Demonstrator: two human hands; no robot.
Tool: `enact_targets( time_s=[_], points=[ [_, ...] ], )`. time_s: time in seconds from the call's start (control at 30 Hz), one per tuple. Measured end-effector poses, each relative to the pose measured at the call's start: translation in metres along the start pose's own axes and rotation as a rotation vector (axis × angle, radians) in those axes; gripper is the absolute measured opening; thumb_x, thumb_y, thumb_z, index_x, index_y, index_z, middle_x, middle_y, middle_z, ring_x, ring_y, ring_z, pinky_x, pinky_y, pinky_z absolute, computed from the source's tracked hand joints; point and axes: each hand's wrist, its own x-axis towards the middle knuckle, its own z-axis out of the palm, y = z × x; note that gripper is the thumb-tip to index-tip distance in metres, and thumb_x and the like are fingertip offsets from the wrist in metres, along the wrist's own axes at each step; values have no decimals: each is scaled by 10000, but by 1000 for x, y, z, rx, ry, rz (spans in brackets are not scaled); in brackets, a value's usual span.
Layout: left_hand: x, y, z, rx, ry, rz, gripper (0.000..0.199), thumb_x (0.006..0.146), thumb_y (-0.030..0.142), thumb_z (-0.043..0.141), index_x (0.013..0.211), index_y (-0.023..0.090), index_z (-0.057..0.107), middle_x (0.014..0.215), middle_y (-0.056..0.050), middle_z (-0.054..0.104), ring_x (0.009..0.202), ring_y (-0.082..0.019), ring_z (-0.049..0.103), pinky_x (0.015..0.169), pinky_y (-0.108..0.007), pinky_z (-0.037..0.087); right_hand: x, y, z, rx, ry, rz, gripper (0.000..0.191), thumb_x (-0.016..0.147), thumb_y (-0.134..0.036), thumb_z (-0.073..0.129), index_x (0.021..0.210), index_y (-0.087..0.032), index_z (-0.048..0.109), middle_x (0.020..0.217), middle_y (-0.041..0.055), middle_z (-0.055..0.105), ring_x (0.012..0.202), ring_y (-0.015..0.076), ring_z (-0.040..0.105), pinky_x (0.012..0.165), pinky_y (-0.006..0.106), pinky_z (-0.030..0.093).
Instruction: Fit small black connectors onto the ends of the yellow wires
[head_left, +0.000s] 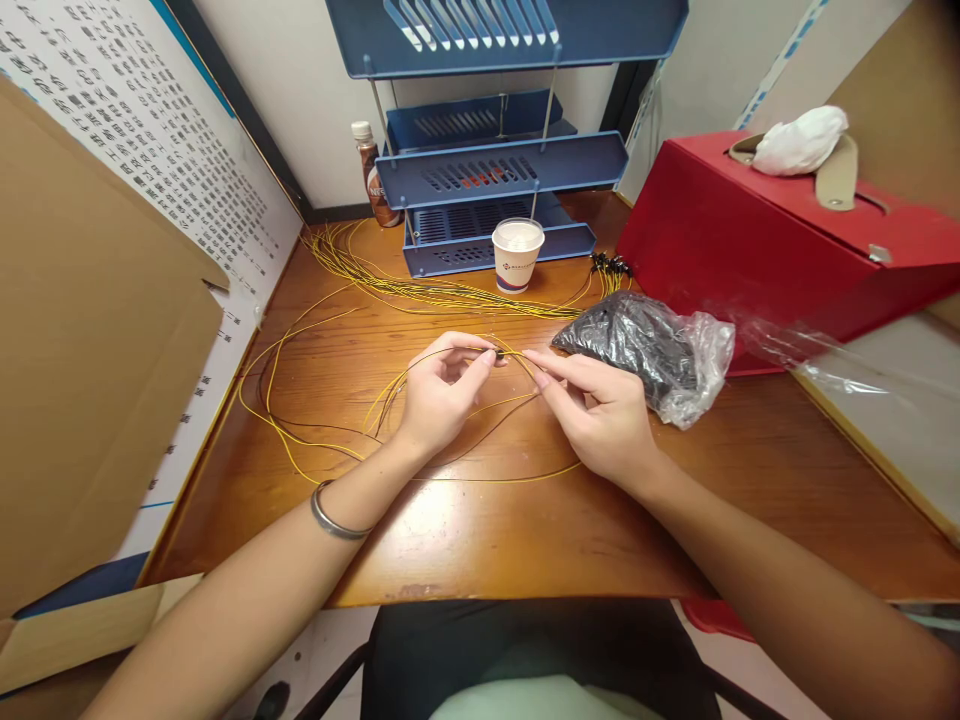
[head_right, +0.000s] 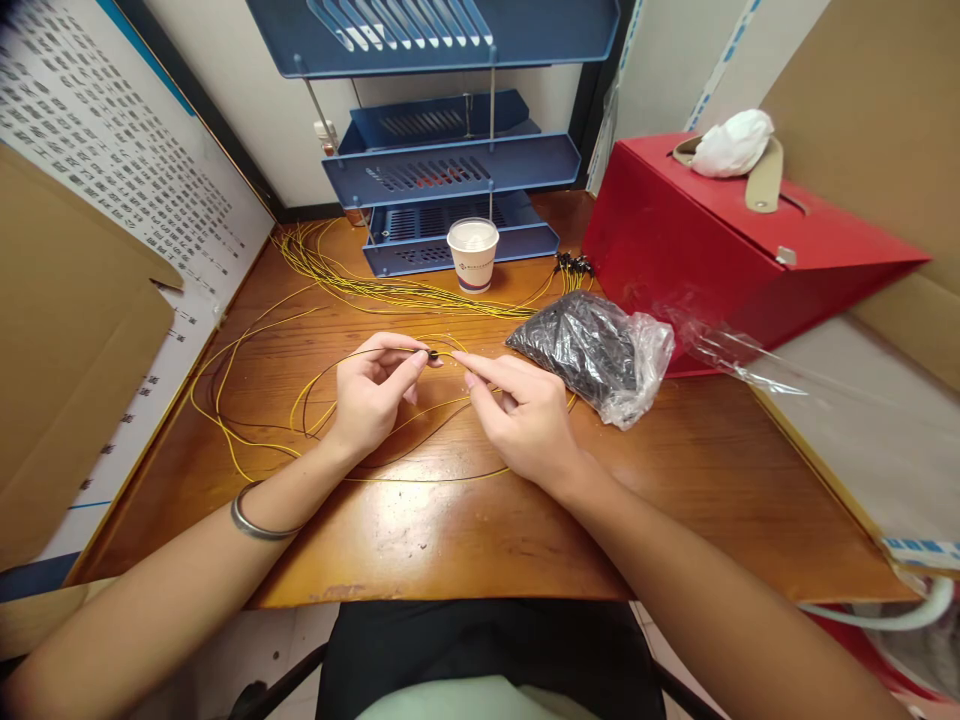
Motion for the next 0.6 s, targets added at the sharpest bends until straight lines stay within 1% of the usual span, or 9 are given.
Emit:
enact_targets(
  time_s=[0.07,0.2,0.4,0.6],
  points=[
    [0,-1,0,-3,-4,-7,205,810,319,783,869,148,687,705,-56,740,596,-142,700,401,-160,453,0,1,0,2,5,-4,269,940,-153,617,1124,-127,812,694,17,660,568,110,498,552,271,406],
    [0,-1,0,-4,-3,-31,233,798,339,797,878,149,686,741,-71,763,563,-129,668,402,-166,460,0,0,0,5,12,-13,254,934,-142,629,1104,-134,817,682,5,651,552,101,472,539,262,400],
    [-1,2,0,1,-8,-35,252,790,356,811,863,151,685,745,-65,766,478,-90,587,398,-173,455,3,-3,0,21,25,-31,226,916,-120,638,1023,-159,833,667,-1,649,541,95,462,528,251,398],
    [0,1,0,10,-15,-37,244,796,365,810,865,159,698,753,-56,756,464,-80,554,403,-184,450,2,-2,0,8,18,-20,227,915,-136,633,1016,-171,834,671,4,655,551,102,476,541,256,415]
  ],
)
